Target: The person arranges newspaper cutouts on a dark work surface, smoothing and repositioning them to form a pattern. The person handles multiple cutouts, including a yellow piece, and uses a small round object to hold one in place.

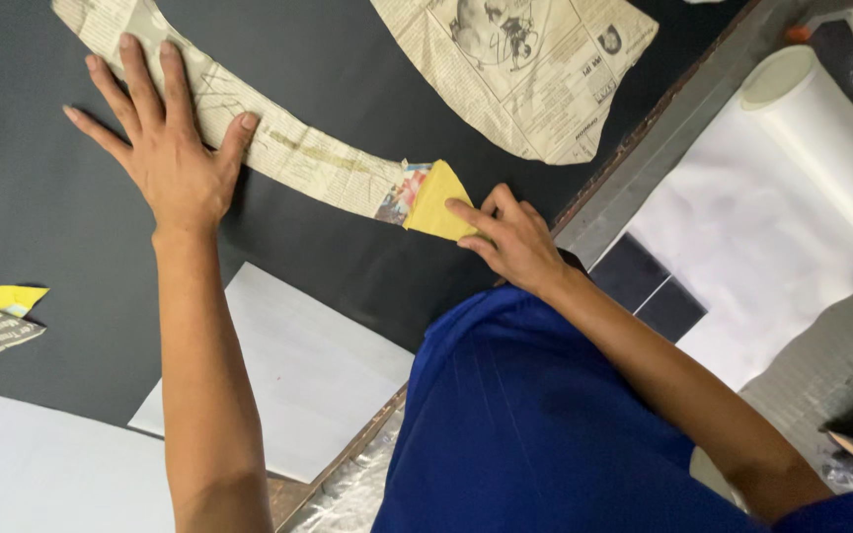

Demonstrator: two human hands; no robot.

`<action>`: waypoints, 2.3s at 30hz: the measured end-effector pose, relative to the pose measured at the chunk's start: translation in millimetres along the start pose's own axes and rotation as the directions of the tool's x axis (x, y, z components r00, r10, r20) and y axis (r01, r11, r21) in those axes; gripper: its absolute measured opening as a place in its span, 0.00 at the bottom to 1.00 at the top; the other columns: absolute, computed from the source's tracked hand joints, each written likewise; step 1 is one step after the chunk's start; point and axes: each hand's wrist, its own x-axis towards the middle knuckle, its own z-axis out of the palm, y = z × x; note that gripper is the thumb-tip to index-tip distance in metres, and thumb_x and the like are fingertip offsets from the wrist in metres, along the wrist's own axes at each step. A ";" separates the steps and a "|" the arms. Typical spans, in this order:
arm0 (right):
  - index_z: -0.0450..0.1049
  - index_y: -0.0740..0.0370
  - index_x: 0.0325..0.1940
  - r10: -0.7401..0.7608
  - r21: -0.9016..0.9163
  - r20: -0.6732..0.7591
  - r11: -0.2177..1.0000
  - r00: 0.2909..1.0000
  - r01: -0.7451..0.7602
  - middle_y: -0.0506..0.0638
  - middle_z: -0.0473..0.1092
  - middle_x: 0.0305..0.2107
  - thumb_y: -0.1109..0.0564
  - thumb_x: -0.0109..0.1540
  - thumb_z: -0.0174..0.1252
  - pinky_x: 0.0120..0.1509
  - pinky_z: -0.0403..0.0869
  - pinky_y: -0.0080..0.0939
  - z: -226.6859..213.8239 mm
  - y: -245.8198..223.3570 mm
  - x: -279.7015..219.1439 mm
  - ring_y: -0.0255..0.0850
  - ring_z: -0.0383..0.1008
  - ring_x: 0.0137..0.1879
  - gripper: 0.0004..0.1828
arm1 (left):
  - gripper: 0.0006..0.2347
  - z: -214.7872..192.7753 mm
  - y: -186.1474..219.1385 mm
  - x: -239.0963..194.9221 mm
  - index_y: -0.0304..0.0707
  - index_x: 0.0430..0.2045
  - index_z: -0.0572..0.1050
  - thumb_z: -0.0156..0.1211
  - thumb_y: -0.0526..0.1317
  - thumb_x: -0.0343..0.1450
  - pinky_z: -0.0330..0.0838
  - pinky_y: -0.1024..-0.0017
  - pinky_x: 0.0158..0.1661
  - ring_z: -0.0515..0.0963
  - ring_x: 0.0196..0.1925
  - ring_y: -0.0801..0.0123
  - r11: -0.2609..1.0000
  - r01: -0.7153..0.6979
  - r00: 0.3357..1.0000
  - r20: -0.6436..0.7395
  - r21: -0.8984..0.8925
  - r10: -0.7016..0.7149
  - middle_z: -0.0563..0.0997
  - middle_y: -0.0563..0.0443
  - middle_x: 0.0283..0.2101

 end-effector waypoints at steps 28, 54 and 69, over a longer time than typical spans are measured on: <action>0.75 0.45 0.65 -0.016 0.075 0.077 0.997 0.997 0.010 0.51 0.64 0.37 0.58 0.64 0.63 0.47 0.72 0.46 2.0 20.9 -54.7 0.46 0.69 0.39 0.25 | 0.45 33.0 -40.1 -24.1 0.61 0.82 0.49 0.56 0.71 0.69 0.24 0.24 0.74 0.31 0.81 0.32 0.997 0.026 0.999 0.045 0.073 -0.029 0.38 0.43 0.83; 0.78 0.51 0.61 -0.038 0.051 0.007 0.998 0.999 0.038 0.50 0.65 0.36 0.64 0.64 0.61 0.38 0.76 0.42 7.2 25.7 -87.5 0.42 0.73 0.34 0.21 | 0.44 29.3 -37.7 -22.2 0.63 0.82 0.52 0.61 0.68 0.69 0.24 0.23 0.74 0.32 0.83 0.33 0.999 0.011 1.000 0.027 0.045 -0.013 0.41 0.45 0.86; 0.76 0.51 0.64 -0.022 0.005 -0.016 1.000 1.000 0.022 0.50 0.64 0.33 0.60 0.65 0.62 0.35 0.74 0.41 8.5 46.3 -113.9 0.41 0.70 0.33 0.22 | 0.42 37.0 -48.1 -27.0 0.54 0.78 0.51 0.65 0.64 0.71 0.37 0.33 0.70 0.44 0.78 0.39 0.993 -0.093 0.992 -0.077 0.068 0.099 0.45 0.35 0.77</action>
